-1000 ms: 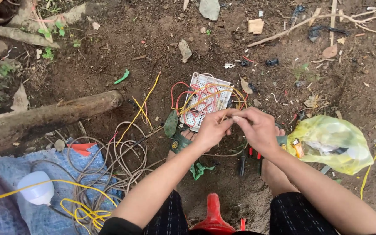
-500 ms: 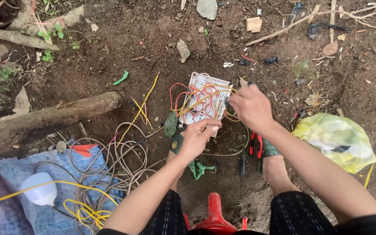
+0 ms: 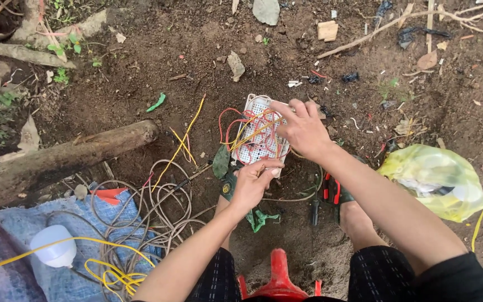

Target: Stripping insulation from electrical wires using a lighter and pliers, twisting the copper strands, and preparing the socket box for wiring.

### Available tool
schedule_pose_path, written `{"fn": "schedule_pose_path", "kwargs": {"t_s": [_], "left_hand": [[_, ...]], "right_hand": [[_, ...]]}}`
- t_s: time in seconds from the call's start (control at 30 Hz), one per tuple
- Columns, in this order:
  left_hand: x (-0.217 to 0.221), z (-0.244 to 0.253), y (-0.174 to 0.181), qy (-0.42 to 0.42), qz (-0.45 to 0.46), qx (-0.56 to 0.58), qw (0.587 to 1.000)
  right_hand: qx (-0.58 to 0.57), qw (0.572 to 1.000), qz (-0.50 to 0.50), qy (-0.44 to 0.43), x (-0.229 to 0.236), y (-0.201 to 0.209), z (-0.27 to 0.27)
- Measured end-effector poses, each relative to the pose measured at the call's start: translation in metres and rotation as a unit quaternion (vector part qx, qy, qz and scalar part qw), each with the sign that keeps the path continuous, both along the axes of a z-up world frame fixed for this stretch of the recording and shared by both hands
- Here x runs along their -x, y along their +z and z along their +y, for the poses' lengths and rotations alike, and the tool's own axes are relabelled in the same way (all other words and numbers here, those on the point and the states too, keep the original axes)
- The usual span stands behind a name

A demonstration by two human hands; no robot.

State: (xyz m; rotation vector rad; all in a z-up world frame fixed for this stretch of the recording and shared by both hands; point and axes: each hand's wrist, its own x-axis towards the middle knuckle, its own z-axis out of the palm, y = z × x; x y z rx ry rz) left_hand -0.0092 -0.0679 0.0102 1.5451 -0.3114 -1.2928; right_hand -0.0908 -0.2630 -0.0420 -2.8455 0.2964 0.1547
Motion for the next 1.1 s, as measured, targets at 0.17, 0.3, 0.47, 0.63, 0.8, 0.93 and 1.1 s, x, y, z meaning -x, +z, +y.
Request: {"fn": "schedule_pose_path", "kwargs": {"t_s": [0.17,0.3,0.47,0.63,0.8,0.93,1.1], "left_hand": [[-0.002,0.002,0.000,0.014,0.000,-0.007,1.000],[-0.004,-0.002,0.006,0.016,-0.005,-0.007,1.000],[0.000,0.002,-0.006,-0.017,0.040,-0.075,0.996],[0.004,-0.001,-0.004,-0.028,0.026,-0.083,0.996],[0.005,-0.002,0.001,-0.040,0.033,-0.102,0.993],[0.007,-0.006,0.001,-0.030,-0.052,-0.060,0.996],[0.001,-0.024,0.008,-0.031,-0.072,-0.075,0.994]], "right_hand": [[-0.294,0.911,0.048,-0.286,-0.005,0.051,-0.020],[-0.009,0.976,-0.137,-0.170,0.041,0.055,-0.058],[-0.040,0.955,-0.140,-0.257,0.110,0.040,-0.109],[0.008,0.945,-0.118,-0.306,0.175,0.037,-0.147],[-0.101,0.877,-0.087,-0.461,0.233,0.015,-0.103],[0.076,0.947,0.125,-0.287,0.188,0.023,0.077],[0.145,0.949,0.194,-0.201,0.217,-0.035,0.103]]}}
